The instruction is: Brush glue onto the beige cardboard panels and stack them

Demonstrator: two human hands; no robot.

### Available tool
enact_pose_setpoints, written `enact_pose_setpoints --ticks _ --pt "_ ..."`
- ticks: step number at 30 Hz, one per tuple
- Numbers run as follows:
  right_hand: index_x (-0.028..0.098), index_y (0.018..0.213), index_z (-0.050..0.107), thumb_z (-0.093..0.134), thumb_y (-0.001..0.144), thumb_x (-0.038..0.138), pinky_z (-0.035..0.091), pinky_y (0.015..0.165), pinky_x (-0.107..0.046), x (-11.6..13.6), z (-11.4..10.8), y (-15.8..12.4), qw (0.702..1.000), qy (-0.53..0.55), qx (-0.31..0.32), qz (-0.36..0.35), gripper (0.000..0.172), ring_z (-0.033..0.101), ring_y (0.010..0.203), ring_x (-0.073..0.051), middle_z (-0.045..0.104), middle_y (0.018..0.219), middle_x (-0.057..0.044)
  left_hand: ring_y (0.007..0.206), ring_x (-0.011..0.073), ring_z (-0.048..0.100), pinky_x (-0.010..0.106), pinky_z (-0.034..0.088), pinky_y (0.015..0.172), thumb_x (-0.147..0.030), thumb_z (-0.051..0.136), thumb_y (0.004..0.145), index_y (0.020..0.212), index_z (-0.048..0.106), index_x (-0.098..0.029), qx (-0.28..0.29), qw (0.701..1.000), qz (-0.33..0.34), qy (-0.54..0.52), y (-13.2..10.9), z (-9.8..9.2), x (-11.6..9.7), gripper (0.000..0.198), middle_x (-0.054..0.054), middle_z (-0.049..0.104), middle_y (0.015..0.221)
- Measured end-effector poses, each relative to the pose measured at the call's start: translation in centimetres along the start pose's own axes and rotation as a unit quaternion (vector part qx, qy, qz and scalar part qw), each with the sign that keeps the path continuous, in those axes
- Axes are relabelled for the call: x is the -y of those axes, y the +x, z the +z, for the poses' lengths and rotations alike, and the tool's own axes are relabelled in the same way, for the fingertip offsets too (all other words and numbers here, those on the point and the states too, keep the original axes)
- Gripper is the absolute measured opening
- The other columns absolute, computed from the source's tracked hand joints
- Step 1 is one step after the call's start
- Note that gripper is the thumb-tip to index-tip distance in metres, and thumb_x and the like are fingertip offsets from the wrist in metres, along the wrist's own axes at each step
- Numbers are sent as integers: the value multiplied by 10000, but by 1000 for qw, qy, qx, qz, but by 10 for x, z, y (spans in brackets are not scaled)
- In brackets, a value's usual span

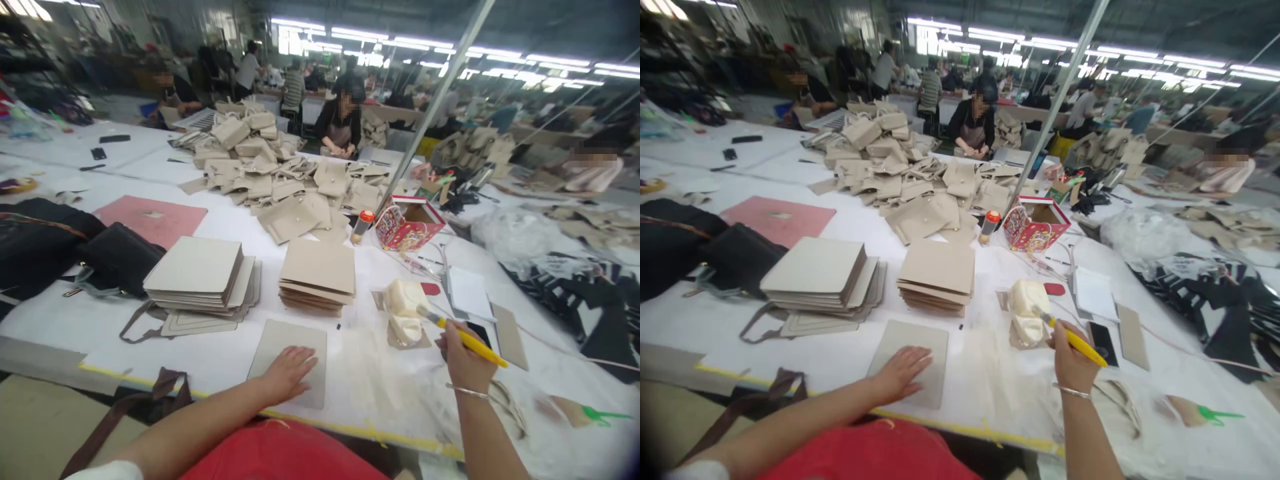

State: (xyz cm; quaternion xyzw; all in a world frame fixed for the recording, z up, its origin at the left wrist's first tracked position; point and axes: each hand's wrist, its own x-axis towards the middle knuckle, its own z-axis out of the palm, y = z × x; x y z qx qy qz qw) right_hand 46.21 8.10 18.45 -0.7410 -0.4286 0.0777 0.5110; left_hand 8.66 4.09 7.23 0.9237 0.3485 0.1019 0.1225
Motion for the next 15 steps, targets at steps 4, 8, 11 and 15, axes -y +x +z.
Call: enact_pose_setpoints --ticks 4,8,11,15 --pt "152 808 614 632 670 453 436 388 -208 107 62 -2 962 264 47 49 332 494 402 -84 538 544 29 1271 210 295 424 166 1070 -317 383 872 1273 413 -195 -143 988 44 44 68 -72 12 420 87 429 1342" --pt "140 756 593 657 636 420 425 356 -183 180 148 -13 923 298 230 77 311 495 372 -72 543 517 43 1283 282 260 499 174 1038 -319 416 854 1297 378 -141 -156 983 -39 88 118 -106 34 480 140 361 1378" --pt "134 700 578 648 636 404 425 344 -179 203 196 -22 910 252 318 82 287 496 360 -77 547 484 34 1209 310 350 505 254 980 -332 453 835 1257 417 -113 -114 986 -88 89 129 -103 48 477 166 440 1300" --pt "138 681 572 628 657 399 391 324 -155 208 225 -30 889 203 407 53 268 479 352 -67 541 466 33 1194 310 357 519 272 954 -275 418 849 1242 424 -112 -99 988 -83 83 127 -91 54 425 169 445 1286"
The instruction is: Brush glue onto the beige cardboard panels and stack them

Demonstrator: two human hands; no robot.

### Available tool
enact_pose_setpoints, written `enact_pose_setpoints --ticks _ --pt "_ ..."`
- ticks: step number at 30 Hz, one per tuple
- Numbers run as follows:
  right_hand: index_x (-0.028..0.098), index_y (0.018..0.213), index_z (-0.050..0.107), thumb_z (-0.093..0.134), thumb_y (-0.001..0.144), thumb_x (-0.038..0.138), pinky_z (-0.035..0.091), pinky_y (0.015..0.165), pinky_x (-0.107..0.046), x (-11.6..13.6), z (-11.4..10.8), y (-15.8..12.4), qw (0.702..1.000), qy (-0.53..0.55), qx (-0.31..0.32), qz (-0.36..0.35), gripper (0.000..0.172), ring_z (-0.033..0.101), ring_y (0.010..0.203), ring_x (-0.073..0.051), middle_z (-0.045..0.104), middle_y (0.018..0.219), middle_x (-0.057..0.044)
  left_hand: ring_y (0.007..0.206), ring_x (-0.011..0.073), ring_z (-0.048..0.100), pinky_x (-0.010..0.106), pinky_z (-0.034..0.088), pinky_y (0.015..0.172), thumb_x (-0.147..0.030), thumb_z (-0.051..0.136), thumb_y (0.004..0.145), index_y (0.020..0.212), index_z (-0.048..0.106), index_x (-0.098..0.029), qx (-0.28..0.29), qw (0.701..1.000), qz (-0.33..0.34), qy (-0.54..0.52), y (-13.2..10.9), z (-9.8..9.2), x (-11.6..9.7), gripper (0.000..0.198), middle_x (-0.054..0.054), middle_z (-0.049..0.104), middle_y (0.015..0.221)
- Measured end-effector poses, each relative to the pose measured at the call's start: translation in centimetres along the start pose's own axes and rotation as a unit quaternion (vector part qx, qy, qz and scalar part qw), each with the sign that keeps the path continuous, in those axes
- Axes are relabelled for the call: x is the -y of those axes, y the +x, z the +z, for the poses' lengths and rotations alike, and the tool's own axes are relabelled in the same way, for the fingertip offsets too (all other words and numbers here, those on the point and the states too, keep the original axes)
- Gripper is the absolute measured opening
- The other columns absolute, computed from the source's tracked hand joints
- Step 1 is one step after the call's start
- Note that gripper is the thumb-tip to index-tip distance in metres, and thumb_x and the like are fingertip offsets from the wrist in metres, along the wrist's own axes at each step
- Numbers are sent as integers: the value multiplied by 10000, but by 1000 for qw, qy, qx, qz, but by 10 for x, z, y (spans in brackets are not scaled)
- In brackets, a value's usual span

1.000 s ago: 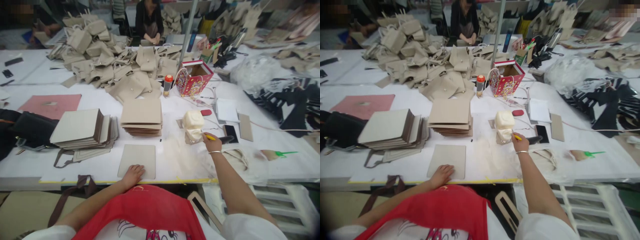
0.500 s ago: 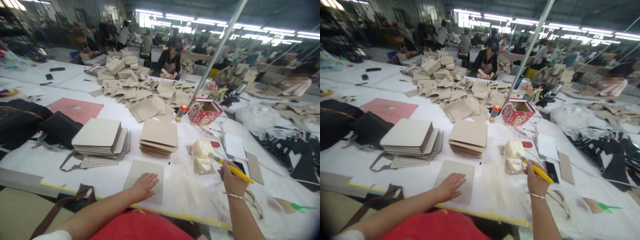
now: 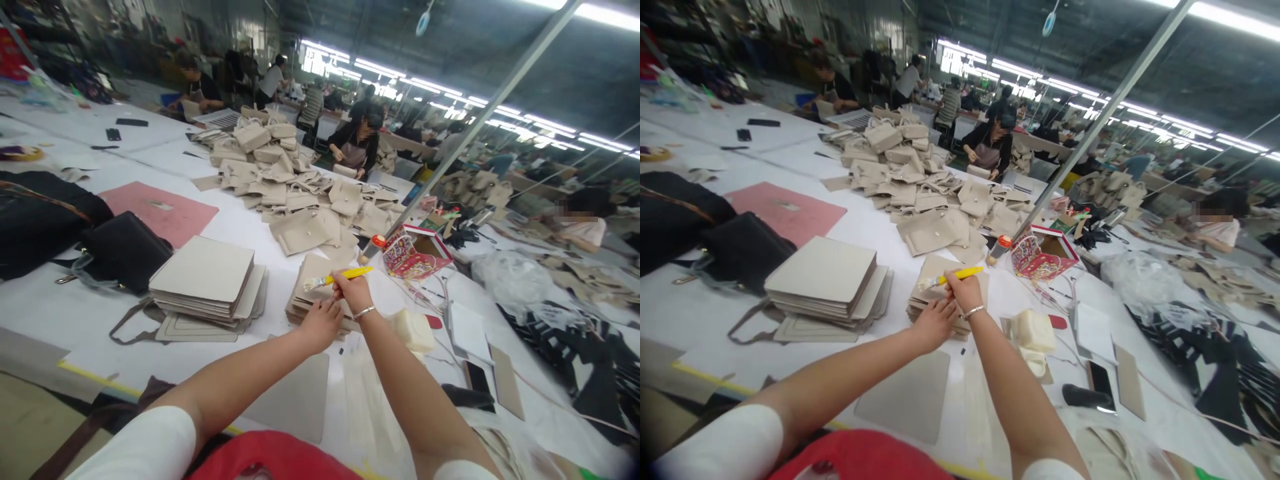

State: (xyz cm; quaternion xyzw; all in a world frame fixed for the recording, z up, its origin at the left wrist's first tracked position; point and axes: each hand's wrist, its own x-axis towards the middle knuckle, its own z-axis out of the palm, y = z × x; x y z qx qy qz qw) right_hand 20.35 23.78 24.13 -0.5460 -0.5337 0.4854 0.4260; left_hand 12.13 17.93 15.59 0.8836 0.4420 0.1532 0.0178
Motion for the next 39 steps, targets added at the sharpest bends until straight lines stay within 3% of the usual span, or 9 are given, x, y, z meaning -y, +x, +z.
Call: enact_pose_setpoints --ticks 3,6,10,13,20,23,27,32,39 --pt "145 653 564 636 649 397 378 318 -150 -1 4 4 999 -18 31 2 262 467 346 -63 530 456 36 1204 310 345 519 267 954 -247 400 852 1236 427 -110 -7 1000 4 -9 -1 -1 0 408 170 448 1283" --pt "150 721 588 644 647 410 396 331 -163 4 -6 6 1000 21 -7 -15 276 473 348 -65 535 474 45 1177 275 386 457 286 956 -255 411 849 1229 431 -129 -12 1000 9 -27 0 -11 10 401 151 457 1279" --pt "174 961 590 599 689 485 457 400 -181 10 -44 0 986 94 -118 -71 413 545 419 -72 612 616 34 1265 274 282 446 198 1021 -377 542 770 1308 340 -183 -16 999 -17 -25 3 -31 48 607 118 328 1396" --pt "214 1129 521 543 724 532 490 449 -195 6 -77 -17 981 75 -153 -89 516 607 503 -88 661 780 2 1270 296 273 462 196 1021 -437 613 695 1306 347 -185 45 998 -43 -17 8 -44 79 712 132 330 1391" --pt "220 1201 452 478 749 581 490 468 -186 -20 -121 -61 976 -8 -194 -95 579 620 531 -93 666 885 -41 1018 214 531 327 397 871 -385 413 842 1107 541 -215 142 990 -6 -13 18 -65 104 340 69 597 1087" --pt "218 1134 472 444 765 590 487 487 -196 -30 -133 -71 967 -22 -226 -118 526 618 542 -92 663 899 -44 1107 222 487 348 367 932 -440 397 844 1171 509 -205 120 993 -4 -1 21 -65 103 418 86 530 1223" --pt "214 1027 484 434 809 536 501 579 -234 -43 -146 -82 963 -83 -214 -141 392 638 668 -121 654 929 -55 1291 327 241 459 214 1035 -610 562 679 1280 411 -169 70 995 60 44 32 -49 82 760 150 270 1427" --pt "220 961 488 446 851 398 480 717 -285 -62 -153 -93 949 -225 -182 -124 213 627 831 -162 650 941 -54 1214 283 375 402 285 998 -547 533 740 1253 428 -187 115 990 60 57 50 -36 52 635 138 415 1331" --pt "215 962 503 459 848 333 450 749 -295 -89 -152 -108 936 -300 -144 -112 170 611 821 -179 653 914 -52 1136 206 483 298 337 976 -552 342 833 1185 530 -200 156 986 39 -37 66 -63 56 532 58 544 1240"
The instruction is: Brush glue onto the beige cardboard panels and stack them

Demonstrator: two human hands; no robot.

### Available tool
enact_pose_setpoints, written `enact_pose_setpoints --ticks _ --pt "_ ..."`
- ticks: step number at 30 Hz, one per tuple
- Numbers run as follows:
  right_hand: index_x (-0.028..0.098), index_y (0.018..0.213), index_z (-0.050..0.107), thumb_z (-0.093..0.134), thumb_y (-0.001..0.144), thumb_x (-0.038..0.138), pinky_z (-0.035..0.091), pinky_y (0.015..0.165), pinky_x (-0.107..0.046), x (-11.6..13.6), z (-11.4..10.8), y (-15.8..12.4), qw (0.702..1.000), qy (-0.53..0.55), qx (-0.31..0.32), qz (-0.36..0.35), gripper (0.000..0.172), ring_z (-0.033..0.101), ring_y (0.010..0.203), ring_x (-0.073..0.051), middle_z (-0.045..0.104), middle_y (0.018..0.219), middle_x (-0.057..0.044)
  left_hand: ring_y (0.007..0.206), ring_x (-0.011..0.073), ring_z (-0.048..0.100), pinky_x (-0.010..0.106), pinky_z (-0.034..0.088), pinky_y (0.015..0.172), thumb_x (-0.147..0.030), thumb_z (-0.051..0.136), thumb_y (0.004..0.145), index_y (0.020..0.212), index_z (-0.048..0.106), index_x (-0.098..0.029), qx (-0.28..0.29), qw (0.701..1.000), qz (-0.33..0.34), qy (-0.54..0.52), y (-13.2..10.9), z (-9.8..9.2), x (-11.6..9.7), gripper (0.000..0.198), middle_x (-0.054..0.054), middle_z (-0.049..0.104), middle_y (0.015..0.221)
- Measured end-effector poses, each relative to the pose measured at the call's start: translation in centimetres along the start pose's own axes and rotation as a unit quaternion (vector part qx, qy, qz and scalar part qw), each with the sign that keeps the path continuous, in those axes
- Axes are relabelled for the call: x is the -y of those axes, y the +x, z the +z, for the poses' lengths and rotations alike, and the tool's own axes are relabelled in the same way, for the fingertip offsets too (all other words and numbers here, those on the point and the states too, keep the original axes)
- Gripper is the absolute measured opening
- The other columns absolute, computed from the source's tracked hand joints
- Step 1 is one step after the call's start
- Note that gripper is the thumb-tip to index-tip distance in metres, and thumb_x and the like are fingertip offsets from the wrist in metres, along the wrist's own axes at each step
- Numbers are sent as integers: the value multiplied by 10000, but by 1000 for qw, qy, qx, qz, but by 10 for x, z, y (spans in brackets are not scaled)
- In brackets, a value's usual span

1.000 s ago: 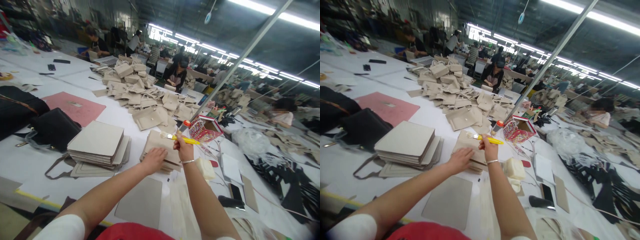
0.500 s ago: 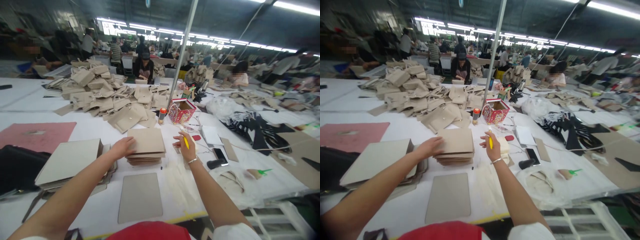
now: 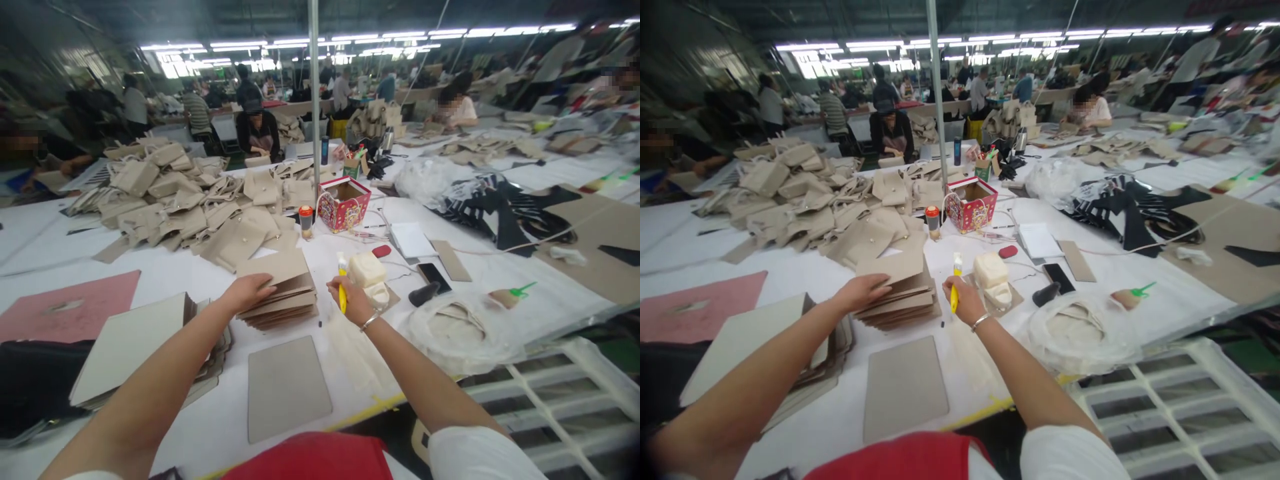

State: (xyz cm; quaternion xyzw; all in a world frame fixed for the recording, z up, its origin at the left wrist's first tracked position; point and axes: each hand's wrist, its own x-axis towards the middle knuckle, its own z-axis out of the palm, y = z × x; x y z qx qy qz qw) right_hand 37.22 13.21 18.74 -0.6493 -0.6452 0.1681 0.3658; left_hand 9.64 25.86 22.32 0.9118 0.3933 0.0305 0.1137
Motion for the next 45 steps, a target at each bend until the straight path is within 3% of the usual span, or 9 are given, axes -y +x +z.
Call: enact_pose_setpoints --ticks 7,10,14,18,21,24,29,35,45 --pt "201 995 525 448 843 282 455 722 -280 -9 23 -3 998 8 -13 -58 189 616 801 -173 651 894 -56 918 183 580 253 427 820 -531 326 842 1093 616 -171 -88 985 -75 -129 2 -40 7 526 19 661 1006" --pt "195 995 528 445 843 291 463 702 -290 -13 32 1 997 -15 -31 -75 198 619 785 -181 652 865 -53 819 183 596 262 445 751 -473 324 857 1080 620 -159 -163 978 -105 -74 2 -65 17 486 30 676 888" --pt "191 997 527 455 837 301 478 678 -297 -20 38 7 992 -32 -62 -102 206 624 769 -180 652 861 -50 907 202 592 296 434 815 -360 320 877 1163 558 -151 -298 948 -103 37 -7 -92 26 427 74 655 1008" --pt "188 1013 518 490 820 309 491 707 -306 -21 38 13 990 -26 -68 -124 229 627 805 -181 649 906 -58 1019 194 562 307 425 878 -301 341 887 1199 520 -174 -348 930 -62 97 -22 -91 25 381 90 608 1131" --pt "188 1014 520 501 812 310 494 703 -309 -19 38 17 991 -33 -67 -114 237 630 811 -186 650 912 -60 1101 179 514 315 401 936 -221 360 880 1208 501 -203 -309 941 9 135 -24 -62 21 357 83 558 1211" --pt "185 1006 519 491 816 298 488 714 -308 -17 41 21 991 -41 -65 -108 224 627 820 -183 650 917 -61 1142 191 475 340 372 976 -154 370 857 1185 500 -180 -209 961 74 168 -17 -16 13 354 101 531 1233" --pt "187 1011 503 493 812 277 472 746 -304 -23 47 23 991 -53 -49 -112 218 613 852 -179 643 923 -54 1110 225 479 353 383 946 -327 428 852 1102 509 -147 -97 980 35 173 -6 36 -3 319 129 532 1192" --pt "187 1014 505 518 802 269 461 743 -298 -26 52 18 994 -65 -37 -81 228 607 845 -185 642 932 -58 1086 266 479 367 400 859 -599 384 803 1161 454 -186 -32 982 31 185 6 27 -8 551 130 492 1217" --pt "222 1000 490 525 796 247 459 731 -283 -14 46 16 1000 -7 -10 -9 208 621 820 -165 652 909 -29 923 209 563 312 400 769 -533 245 873 1098 482 -234 64 978 46 191 20 7 -10 443 73 579 1052"
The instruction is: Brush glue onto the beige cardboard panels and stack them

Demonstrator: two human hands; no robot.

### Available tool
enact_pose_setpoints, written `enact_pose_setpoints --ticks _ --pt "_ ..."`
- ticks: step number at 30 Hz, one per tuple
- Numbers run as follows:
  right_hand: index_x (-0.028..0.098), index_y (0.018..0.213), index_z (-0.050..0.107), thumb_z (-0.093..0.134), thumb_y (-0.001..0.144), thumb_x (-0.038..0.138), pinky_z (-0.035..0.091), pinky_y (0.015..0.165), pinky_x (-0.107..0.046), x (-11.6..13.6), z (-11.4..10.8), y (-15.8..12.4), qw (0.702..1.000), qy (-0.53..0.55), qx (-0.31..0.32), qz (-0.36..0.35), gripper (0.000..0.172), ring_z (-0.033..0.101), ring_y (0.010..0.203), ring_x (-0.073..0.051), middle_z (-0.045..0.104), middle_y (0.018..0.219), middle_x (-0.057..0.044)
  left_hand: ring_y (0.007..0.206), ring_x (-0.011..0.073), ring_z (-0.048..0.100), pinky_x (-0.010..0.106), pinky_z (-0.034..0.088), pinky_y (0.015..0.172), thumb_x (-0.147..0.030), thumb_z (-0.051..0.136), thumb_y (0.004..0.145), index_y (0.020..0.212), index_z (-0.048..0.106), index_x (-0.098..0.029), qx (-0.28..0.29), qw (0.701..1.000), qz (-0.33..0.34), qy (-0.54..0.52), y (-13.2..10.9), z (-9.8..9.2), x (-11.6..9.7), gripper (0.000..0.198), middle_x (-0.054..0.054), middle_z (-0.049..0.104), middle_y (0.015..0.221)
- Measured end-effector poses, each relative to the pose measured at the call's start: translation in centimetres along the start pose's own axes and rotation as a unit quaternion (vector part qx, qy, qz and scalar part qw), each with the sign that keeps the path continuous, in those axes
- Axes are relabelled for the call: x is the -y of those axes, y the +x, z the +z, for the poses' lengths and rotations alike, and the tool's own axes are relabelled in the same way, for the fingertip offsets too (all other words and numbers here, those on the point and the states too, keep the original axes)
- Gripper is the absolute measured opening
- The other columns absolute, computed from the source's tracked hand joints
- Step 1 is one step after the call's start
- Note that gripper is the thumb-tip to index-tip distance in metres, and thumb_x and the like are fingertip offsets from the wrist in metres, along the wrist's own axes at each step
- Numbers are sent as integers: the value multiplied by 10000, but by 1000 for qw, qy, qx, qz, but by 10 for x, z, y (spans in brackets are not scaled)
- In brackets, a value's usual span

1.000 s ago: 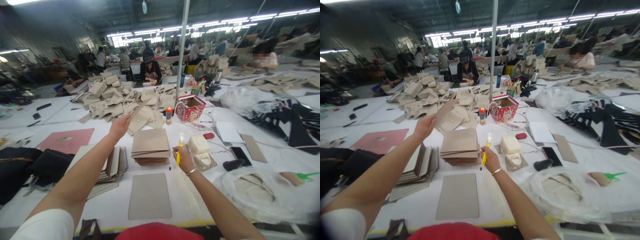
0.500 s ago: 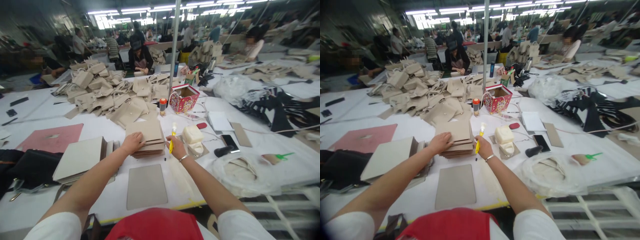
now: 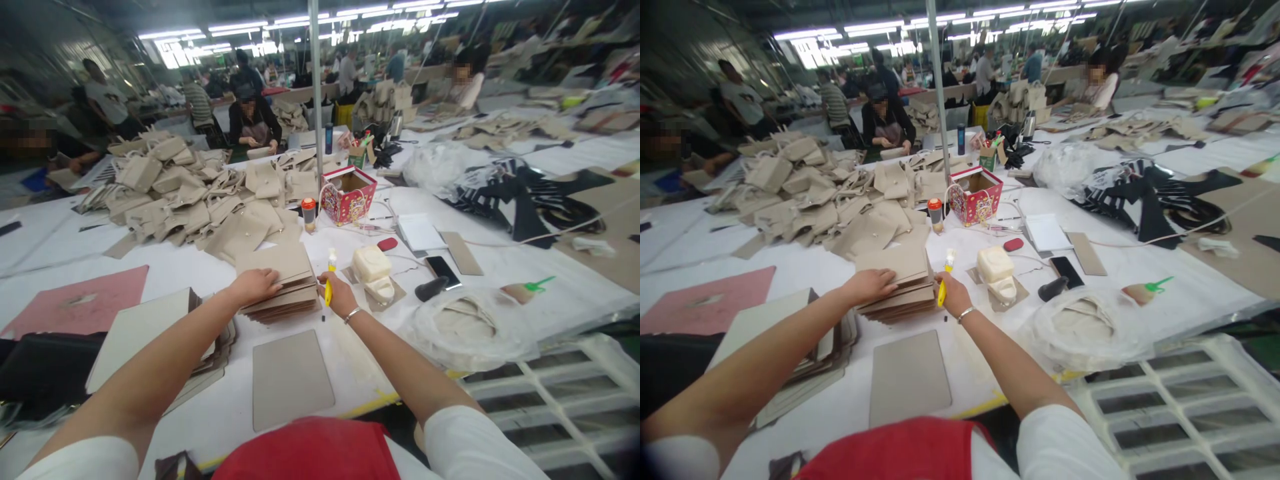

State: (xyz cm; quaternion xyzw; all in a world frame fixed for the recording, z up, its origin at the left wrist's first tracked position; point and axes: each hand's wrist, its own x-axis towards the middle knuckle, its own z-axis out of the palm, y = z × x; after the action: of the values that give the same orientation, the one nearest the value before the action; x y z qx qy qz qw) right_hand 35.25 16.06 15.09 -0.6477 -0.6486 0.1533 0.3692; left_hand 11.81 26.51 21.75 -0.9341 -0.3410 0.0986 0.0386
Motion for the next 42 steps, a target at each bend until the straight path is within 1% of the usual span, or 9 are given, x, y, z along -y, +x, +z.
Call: enact_pose_setpoints --ticks 11,16,20,26,29,32,35,37,42 --pt "239 983 414 583 675 152 488 717 -280 -6 12 23 987 125 32 96 363 628 793 -134 635 910 -3 872 208 588 315 417 733 -499 234 882 1045 498 -205 -5 1000 -3 26 1 -2 -8 428 91 603 997" --pt "215 1076 407 551 699 170 483 751 -328 4 6 26 999 52 -13 12 407 605 861 -173 600 1022 -53 800 218 606 331 434 681 -465 206 894 1003 520 -195 -2 999 25 44 0 -11 -6 428 100 627 943" --pt "190 1110 452 541 693 115 420 875 -356 16 0 47 985 -71 -24 -156 433 486 1077 -217 520 1203 -101 782 203 611 318 437 684 -429 230 898 986 532 -190 -4 998 39 45 0 -19 -3 395 96 643 919" --pt "205 988 582 494 789 160 382 662 -260 45 -12 94 932 -235 76 -265 223 544 797 -188 621 833 -78 802 200 607 308 432 716 -442 256 892 1013 562 -199 -17 999 22 25 0 -47 19 409 66 659 904" --pt "199 952 607 457 828 219 342 594 -255 62 -27 113 924 -259 44 -277 196 545 708 -175 619 770 -65 870 182 594 280 425 761 -472 250 892 1018 583 -205 -93 993 -40 -66 -8 -69 49 445 39 655 943" --pt "206 912 620 418 855 284 335 572 -250 73 -44 125 926 -248 12 -283 223 555 681 -165 629 752 -43 968 167 557 267 405 845 -469 284 889 1057 569 -179 -254 950 -109 -146 -29 -79 79 440 45 628 1030" --pt "207 907 625 413 858 329 356 578 -248 70 -54 125 933 -224 -18 -282 249 569 685 -166 640 746 -39 956 162 547 286 415 860 -472 338 874 1096 521 -145 -390 881 -194 -182 -57 -60 90 435 74 608 1035" --pt "197 934 627 427 852 345 376 586 -257 60 -55 119 940 -209 -51 -266 261 577 689 -176 643 740 -50 916 161 553 302 436 839 -474 351 870 1097 503 -148 -416 856 -239 -194 -76 -32 81 426 81 604 1000" --pt "202 1026 613 437 854 329 448 636 -292 29 -35 88 946 -187 -103 -244 277 605 749 -194 666 847 -73 1141 234 440 378 353 982 -544 529 753 1143 494 -142 -305 933 -110 -158 -103 43 29 562 141 526 1193"
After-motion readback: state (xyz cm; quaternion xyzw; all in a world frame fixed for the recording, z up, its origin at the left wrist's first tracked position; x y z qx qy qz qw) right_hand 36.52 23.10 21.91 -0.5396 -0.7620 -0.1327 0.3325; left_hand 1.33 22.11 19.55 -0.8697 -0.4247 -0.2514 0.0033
